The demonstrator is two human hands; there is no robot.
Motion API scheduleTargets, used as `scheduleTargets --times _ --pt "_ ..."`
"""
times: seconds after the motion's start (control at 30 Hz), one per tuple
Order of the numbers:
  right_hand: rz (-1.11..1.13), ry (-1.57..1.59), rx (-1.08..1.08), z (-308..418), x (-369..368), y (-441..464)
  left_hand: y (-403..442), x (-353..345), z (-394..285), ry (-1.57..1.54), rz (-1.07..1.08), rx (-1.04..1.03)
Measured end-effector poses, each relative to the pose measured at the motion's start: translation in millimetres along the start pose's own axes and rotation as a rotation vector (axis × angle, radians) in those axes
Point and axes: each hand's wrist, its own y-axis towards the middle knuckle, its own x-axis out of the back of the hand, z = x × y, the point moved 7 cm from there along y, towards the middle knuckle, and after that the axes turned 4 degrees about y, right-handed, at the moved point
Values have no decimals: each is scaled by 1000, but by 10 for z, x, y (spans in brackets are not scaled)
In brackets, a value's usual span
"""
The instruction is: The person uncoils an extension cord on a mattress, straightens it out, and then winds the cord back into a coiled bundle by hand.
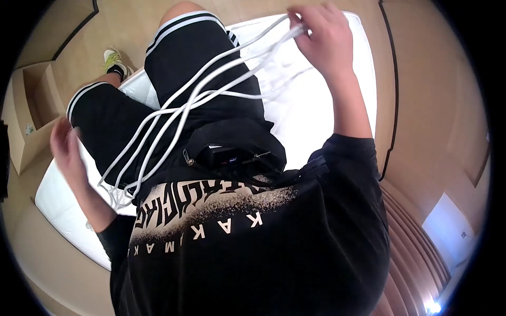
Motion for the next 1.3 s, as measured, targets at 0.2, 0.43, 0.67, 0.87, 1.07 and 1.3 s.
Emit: scheduleTargets --times 0.2,0.43,0.67,0.87,1.07,1.3 --pt "-235 49 147 875 674 775 -170 -1563 -2325 -59 385 -841" --pt "-423 263 -142 681 946 1265 84 -769 -2509 -501 649 -480" --pt "-624 560 -303 393 456 1290 -198 -212 -2923 -308 824 -580" --pt "-559 1221 -568 121 -55 1036 -570 -576 -2956 -311 802 -785" --pt "-833 2027 -476 349 157 1060 -173 -701 -2736 -326 814 -769" --pt "-702 2315 -268 969 448 1499 397 -823 -2553 89 135 -759"
